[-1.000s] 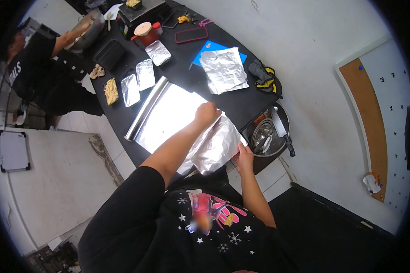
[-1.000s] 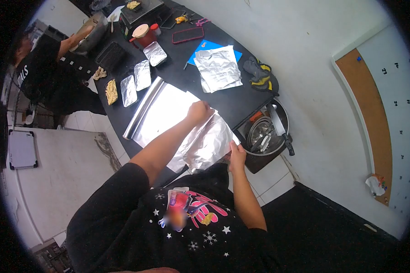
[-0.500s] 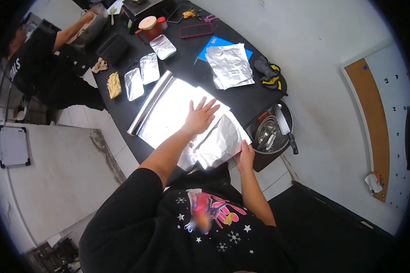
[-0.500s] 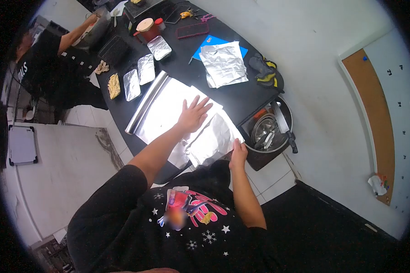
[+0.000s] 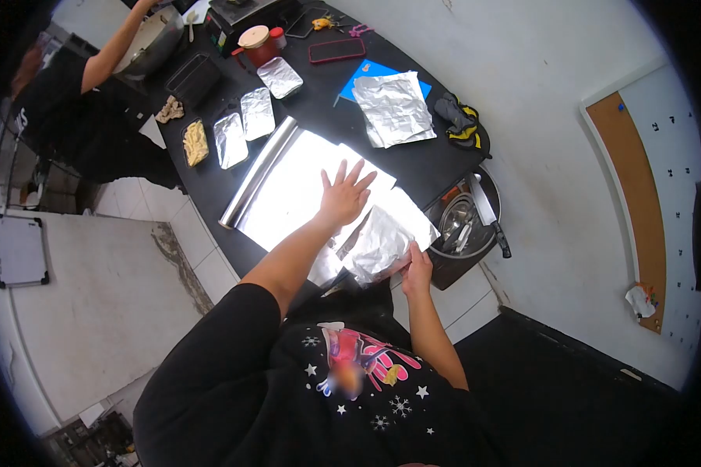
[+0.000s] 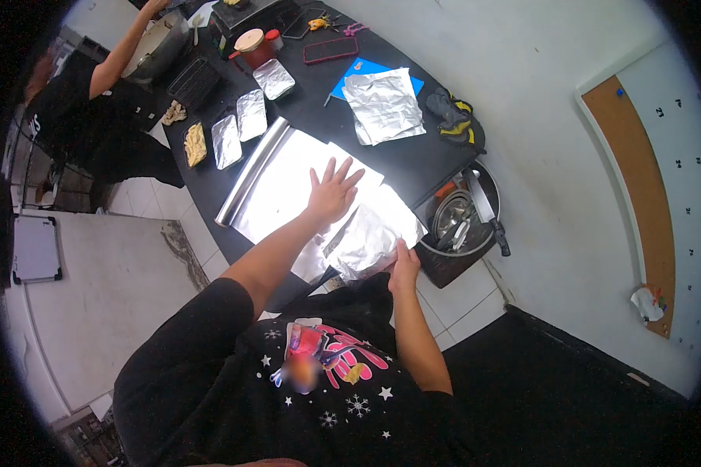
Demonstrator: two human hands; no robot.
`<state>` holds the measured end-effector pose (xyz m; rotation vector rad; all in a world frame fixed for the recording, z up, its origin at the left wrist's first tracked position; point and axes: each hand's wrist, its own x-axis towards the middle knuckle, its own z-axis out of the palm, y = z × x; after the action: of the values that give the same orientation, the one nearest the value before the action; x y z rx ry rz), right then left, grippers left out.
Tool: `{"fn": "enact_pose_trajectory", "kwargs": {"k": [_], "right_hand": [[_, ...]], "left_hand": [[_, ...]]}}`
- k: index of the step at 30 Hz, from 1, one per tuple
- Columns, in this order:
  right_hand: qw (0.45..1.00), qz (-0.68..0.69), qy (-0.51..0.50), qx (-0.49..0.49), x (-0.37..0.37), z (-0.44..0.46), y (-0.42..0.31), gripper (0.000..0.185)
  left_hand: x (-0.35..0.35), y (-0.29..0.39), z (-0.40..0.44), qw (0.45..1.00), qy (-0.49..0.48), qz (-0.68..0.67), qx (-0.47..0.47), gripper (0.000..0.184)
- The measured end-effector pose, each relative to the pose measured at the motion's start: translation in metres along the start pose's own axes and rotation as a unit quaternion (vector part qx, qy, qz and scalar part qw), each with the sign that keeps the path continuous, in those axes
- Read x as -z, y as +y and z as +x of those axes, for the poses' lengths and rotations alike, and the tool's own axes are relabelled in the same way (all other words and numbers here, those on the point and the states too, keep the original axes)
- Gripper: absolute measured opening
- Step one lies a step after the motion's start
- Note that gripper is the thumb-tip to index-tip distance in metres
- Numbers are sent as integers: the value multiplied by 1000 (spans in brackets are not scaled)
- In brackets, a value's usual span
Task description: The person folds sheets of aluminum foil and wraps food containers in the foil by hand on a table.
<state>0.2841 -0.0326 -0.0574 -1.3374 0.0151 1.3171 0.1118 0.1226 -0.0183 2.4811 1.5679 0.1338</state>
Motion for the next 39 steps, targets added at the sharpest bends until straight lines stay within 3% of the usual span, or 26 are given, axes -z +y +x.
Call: {"fn": "enact_pose_trajectory", "kwargs": {"k": [8, 11, 17, 24, 29, 39], "right_hand": [[998, 38, 2, -54, -1, -27, -1, 24], [999, -25, -28, -36, -1, -33, 9, 25], [999, -15, -11, -40, 9, -41, 21, 25], [993, 3, -92, -74, 10, -50, 29, 23], [994, -4, -82, -66, 10, -50, 36, 12], [995, 16, -77, -55, 16, -57, 32, 19]], "left_hand": [[-8, -2, 0, 1000, 20, 5, -1, 43], [-7, -2, -1, 1000, 26, -2, -3, 43], [-10, -4, -1, 999, 45, -14, -7, 42], [-10, -5, -4, 997, 76, -22, 8, 42], [-3, -13, -42, 999, 34, 15, -13, 43], [-2, -15, -49, 1000, 2, -11, 18, 44]]}}
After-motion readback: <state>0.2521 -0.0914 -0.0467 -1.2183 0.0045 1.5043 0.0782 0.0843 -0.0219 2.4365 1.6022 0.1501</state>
